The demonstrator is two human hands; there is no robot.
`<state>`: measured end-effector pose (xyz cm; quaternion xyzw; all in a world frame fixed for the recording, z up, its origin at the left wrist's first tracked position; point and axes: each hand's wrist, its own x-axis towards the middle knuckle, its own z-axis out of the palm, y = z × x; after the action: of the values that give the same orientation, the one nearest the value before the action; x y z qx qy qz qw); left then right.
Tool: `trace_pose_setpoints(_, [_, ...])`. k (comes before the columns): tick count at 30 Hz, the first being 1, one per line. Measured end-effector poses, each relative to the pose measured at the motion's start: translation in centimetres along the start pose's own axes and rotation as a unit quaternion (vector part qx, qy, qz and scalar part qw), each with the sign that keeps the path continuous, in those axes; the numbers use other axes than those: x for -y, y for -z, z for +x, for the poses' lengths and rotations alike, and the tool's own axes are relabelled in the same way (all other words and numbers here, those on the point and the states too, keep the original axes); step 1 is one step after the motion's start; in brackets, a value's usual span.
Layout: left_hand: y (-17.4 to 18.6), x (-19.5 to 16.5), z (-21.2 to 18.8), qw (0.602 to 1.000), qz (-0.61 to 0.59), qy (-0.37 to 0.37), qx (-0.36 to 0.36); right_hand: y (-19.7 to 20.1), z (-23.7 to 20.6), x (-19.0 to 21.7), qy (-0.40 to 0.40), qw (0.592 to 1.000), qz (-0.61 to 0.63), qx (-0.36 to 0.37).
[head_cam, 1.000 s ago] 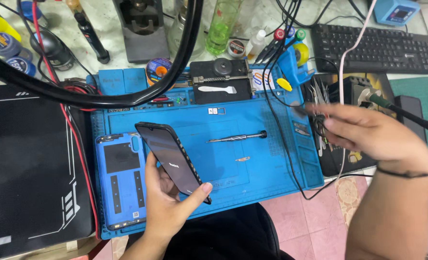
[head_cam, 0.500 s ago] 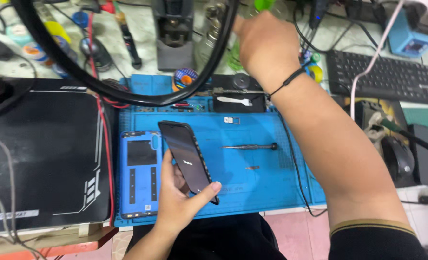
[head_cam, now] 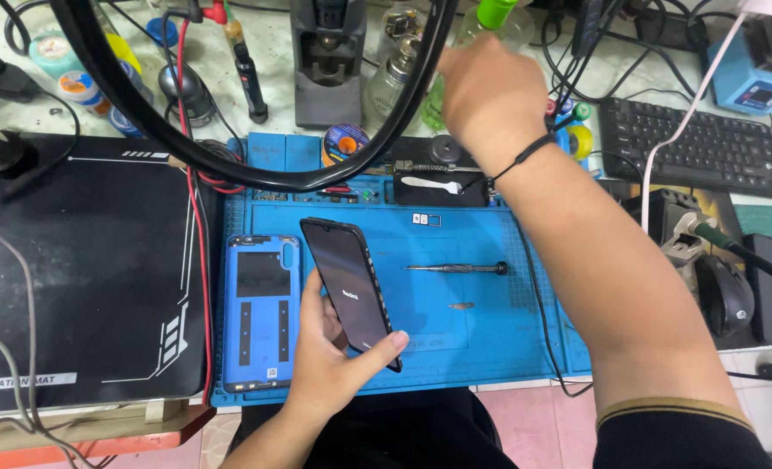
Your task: The person works on a disassembled smartphone on a blue repair mat, disconnecting and prying out the old battery with a pry tool, then seats the battery and closes the phone. They press the power button and the phone boots to the MIUI logo, then they set the phone on the mat and handle a small component beside it.
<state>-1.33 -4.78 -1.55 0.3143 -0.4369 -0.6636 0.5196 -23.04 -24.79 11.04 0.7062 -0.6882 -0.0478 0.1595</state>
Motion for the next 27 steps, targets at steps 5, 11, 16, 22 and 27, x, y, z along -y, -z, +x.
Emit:
trace_pose_setpoints(5, [0.1, -0.1, -0.1, 1.0, 0.006, -0.004, 0.001, 0.1, -0.7, 0.4, -0.014, 1.0, 0.014, -0.005])
trace_pose_setpoints(11, [0.2, -0.3, -0.1, 1.0, 0.003, 0.005, 0.004, 0.3, -1.0, 1.1, -0.002, 1.0, -0.024, -0.008])
trace_pose_setpoints(16, [0.4, -0.3, -0.1, 1.0, 0.003, 0.012, 0.007, 0.6, -0.9, 0.9, 0.007, 1.0, -0.015, -0.021])
trace_pose_setpoints(22, [0.7, 0.0, -0.1, 1.0, 0.002, -0.003, 0.011, 0.8, -0.9, 0.9, 0.002, 1.0, -0.006, -0.02])
trace_pose_setpoints(27, [0.8, 0.0, -0.1, 1.0, 0.005, 0.003, 0.009, 0.7, -1.0, 1.3, 0.009, 0.999, -0.019, -0.026])
